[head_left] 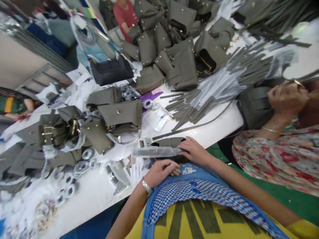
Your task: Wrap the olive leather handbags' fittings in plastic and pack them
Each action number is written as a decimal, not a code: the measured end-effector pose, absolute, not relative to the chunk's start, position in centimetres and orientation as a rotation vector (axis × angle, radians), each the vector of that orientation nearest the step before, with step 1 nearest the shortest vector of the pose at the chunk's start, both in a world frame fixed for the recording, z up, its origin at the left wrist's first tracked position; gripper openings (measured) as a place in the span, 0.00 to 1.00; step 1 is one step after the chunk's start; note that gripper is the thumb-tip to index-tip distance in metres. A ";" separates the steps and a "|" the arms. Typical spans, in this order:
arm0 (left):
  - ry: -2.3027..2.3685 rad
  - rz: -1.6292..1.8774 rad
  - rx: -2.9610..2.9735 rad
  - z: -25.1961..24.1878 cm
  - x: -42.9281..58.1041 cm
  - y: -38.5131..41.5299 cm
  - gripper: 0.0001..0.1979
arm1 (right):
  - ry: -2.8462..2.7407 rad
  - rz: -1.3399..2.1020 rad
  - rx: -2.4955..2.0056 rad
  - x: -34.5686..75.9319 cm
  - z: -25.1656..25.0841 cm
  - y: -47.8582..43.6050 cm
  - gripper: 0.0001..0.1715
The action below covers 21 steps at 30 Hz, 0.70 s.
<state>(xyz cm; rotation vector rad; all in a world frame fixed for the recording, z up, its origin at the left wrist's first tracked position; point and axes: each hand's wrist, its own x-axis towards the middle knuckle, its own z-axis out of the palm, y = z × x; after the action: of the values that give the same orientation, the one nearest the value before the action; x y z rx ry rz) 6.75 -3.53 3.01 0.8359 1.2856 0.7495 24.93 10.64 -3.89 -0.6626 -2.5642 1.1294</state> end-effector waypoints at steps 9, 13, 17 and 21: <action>2.110 1.378 0.530 -1.1 2.0 -5.4 0.20 | -2.374 1.086 -1.087 26.4 -4.0 13.4 0.18; 2.071 1.455 0.779 -2.3 -0.3 -4.2 0.29 | -2.407 0.906 -1.024 26.4 -4.5 13.5 0.18; 2.027 1.332 0.891 -4.1 -1.7 -2.8 0.19 | -2.442 0.754 -0.981 26.8 -5.2 13.4 0.18; 1.924 1.293 0.940 -5.2 -2.2 -1.9 0.16 | -2.418 0.962 -1.253 27.5 -5.3 13.3 0.20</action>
<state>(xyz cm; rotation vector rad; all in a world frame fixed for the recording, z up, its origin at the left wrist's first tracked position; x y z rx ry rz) -2.16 -1.94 -5.18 0.9404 1.9243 1.2927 27.52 13.33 -5.31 -1.2526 -2.4179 0.9622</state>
